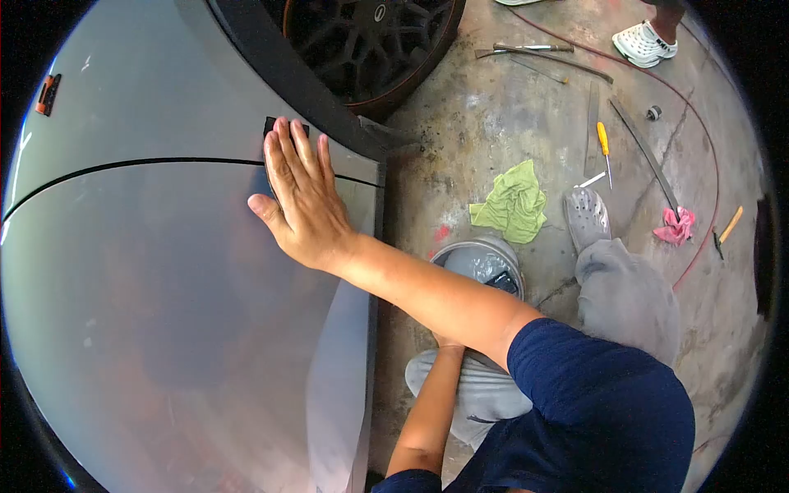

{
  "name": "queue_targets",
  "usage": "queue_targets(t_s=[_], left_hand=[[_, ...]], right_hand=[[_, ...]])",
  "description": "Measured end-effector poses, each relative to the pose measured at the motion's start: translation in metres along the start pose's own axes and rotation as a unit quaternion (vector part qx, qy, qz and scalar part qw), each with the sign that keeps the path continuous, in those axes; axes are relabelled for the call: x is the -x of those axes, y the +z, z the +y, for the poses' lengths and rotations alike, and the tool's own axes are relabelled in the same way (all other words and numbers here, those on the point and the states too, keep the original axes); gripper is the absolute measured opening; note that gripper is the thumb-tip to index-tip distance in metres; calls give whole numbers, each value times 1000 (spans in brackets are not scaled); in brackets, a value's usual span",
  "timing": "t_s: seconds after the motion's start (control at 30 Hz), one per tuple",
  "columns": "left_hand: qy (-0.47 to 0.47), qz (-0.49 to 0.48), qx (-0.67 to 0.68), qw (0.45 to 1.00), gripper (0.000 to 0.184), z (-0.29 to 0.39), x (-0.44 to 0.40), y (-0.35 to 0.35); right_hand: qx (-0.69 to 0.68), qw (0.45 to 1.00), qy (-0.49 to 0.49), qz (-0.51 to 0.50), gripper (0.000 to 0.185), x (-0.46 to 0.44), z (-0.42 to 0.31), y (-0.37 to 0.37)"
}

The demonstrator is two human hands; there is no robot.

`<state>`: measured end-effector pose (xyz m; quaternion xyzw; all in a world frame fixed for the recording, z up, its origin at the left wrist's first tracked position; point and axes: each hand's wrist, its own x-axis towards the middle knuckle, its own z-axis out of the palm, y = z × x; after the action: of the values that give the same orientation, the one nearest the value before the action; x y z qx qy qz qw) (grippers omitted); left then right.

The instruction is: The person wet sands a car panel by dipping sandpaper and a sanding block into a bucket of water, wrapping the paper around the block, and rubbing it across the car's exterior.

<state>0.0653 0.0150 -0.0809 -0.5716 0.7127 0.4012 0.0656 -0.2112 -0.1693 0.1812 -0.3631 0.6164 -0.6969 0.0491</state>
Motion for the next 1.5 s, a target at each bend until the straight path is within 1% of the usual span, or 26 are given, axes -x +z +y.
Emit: queue_targets(t_s=[0.07,0.13,0.2,0.23,0.3,0.37,0.43,0.47,0.53,0.63,0.73,0.8,0.83,0.87,0.9,0.93,0.97,1.03,1.07,1.17,1.2,1.23,1.3,1.4,1.43,1.5], left_hand=[[-12,-53,91,994,53,-11,-5,3],[-27,-124,245,961,53,-32,-9,10],[-59,-215,476,851,54,-57,-14,15],[-59,-236,509,826,54,-71,-14,19],[-17,-258,471,843,55,-90,-17,21],[-15,-194,314,929,59,-57,-32,20],[-30,-117,140,983,63,-23,-17,7],[-35,-89,77,992,64,-10,-9,3],[-28,-55,27,998,66,-4,-3,2],[-11,-29,23,999,68,4,-3,1],[-17,-17,25,999,71,0,0,-1],[-34,-38,70,996,73,-6,2,0],[-41,-65,120,990,74,-20,3,2],[-28,-148,232,961,68,-63,-7,15],[-9,-230,339,912,63,-81,-21,24],[22,-160,232,959,65,-70,-25,16],[47,-85,122,988,67,-65,-17,12],[45,-11,-81,996,74,-26,2,-1],[17,-15,-170,985,80,28,5,-11],[-12,2,-124,992,86,62,8,-20],[30,24,-91,995,86,24,1,-9],[69,45,-60,995,85,2,-1,-3],[52,55,-33,997,84,1,0,-2],[29,68,11,997,82,3,-1,-1],[20,72,26,997,82,2,1,0],[3,11,-87,996,82,45,3,-17]], right_hand=[[-4,1000,-10,-7,81,18,-8,4],[25,999,-26,-6,80,23,-6,4],[34,999,-17,8,79,1,-4,-4],[36,999,-10,10,79,0,-3,-4],[-10,1000,1,9,79,12,-12,0],[-21,1000,-4,-8,78,28,-14,1],[-6,1000,-9,5,79,14,-9,-4],[-15,1000,3,12,79,-1,-6,-8],[-42,999,14,21,79,-5,-6,-8],[-19,1000,0,-3,79,24,-14,-2],[-38,998,1,49,75,-2,-5,-5],[-86,994,22,69,72,-22,-4,-13],[-86,994,22,62,72,-15,-7,-10],[-84,995,15,55,73,-5,-6,-7],[-81,995,4,49,73,6,-3,-4],[-73,997,-17,29,74,19,-7,-5],[-82,995,-42,43,75,18,-3,2],[-98,989,-87,69,76,-10,-10,0],[-92,985,-133,67,77,-30,-14,-4],[-86,983,-153,57,77,-45,-19,-7],[-47,984,-159,60,78,-35,-6,-4],[-60,987,-138,64,76,-13,10,1],[-90,989,-96,73,72,21,26,5],[-112,986,-56,106,72,22,18,17],[-111,984,-84,113,71,4,6,14],[-119,978,-128,116,71,-47,-24,2]])
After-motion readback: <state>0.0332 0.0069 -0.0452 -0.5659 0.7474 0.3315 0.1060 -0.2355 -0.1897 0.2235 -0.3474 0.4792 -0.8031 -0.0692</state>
